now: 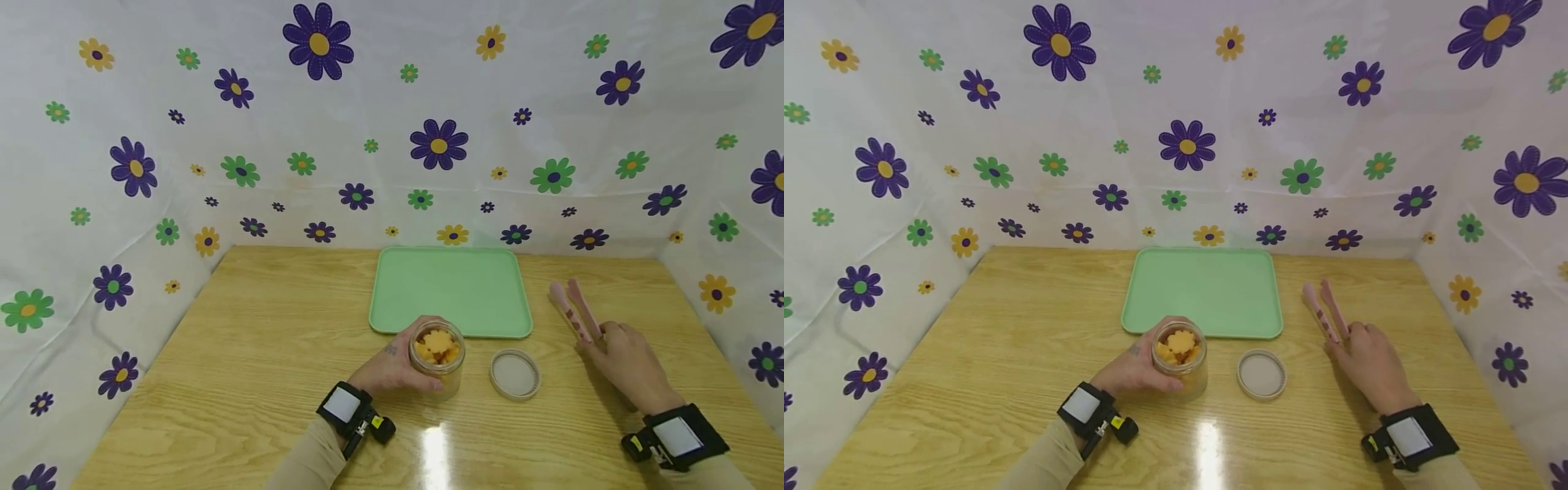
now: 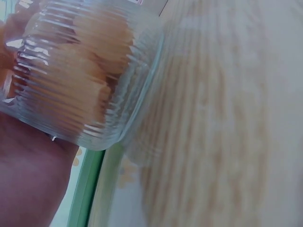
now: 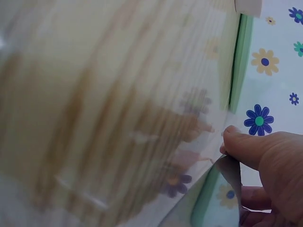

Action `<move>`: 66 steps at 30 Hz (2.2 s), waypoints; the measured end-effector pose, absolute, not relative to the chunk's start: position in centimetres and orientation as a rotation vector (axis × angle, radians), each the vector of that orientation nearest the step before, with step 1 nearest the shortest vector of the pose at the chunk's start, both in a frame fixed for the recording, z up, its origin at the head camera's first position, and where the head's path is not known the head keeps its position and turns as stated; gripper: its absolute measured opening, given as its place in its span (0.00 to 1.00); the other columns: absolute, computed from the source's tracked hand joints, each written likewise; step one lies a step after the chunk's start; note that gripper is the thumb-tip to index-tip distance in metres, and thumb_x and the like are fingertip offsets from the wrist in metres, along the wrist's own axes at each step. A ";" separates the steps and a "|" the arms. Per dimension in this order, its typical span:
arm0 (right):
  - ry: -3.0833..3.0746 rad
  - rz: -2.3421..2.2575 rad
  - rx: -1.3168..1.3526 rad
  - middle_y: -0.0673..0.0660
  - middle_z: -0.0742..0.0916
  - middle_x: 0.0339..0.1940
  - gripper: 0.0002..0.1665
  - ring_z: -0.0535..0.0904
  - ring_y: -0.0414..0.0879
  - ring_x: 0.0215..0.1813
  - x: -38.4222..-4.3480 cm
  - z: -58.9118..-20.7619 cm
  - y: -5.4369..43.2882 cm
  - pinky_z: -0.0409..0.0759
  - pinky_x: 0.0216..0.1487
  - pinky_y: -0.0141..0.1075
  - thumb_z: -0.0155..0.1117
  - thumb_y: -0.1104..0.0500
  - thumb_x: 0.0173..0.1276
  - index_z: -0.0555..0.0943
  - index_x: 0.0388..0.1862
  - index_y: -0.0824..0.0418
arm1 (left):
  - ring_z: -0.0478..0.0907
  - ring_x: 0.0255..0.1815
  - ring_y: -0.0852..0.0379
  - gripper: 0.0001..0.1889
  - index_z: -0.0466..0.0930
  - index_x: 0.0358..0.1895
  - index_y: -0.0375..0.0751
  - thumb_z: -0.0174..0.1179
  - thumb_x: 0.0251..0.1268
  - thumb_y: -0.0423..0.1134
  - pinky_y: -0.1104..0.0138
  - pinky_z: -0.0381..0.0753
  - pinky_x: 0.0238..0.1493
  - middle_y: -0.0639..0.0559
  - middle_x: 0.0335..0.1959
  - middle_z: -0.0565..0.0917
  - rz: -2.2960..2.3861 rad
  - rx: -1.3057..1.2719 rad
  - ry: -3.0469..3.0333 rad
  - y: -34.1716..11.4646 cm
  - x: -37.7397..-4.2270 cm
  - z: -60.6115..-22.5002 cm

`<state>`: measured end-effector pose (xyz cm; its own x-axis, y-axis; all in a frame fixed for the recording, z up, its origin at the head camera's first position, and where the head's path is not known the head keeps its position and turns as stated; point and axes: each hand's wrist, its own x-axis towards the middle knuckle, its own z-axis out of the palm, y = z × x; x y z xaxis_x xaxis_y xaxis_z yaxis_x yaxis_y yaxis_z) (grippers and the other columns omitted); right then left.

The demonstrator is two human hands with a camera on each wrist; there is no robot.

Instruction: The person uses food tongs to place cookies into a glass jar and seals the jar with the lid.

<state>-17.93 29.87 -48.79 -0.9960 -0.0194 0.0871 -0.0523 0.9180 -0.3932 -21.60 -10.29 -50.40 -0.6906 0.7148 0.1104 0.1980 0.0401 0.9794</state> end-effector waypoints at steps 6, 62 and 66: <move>-3.036 0.628 0.043 0.60 0.76 0.25 0.26 0.71 0.49 0.25 -17.9 -48.6 30.1 0.66 0.22 0.37 0.66 0.54 0.72 0.76 0.43 0.81 | 0.68 0.71 0.54 0.47 0.63 0.74 0.59 0.81 0.50 0.41 0.60 0.68 0.73 0.52 0.68 0.71 1.690 0.923 1.897 -10.2 -21.7 -50.3; -2.854 1.063 0.517 0.62 0.81 0.51 0.37 0.79 0.50 0.44 -17.4 -46.2 18.5 0.80 0.41 0.42 0.72 0.48 0.66 0.69 0.68 0.59 | 0.68 0.71 0.54 0.48 0.63 0.74 0.56 0.81 0.50 0.37 0.60 0.65 0.75 0.52 0.69 0.71 1.696 0.935 1.877 -10.1 -22.0 -50.4; -2.775 1.263 0.479 0.59 0.80 0.45 0.37 0.82 0.46 0.39 -17.6 -45.5 18.2 0.84 0.44 0.39 0.74 0.54 0.64 0.66 0.63 0.64 | 0.68 0.71 0.54 0.47 0.64 0.73 0.56 0.80 0.50 0.35 0.60 0.66 0.74 0.52 0.69 0.71 1.705 0.927 1.861 -10.2 -21.9 -50.5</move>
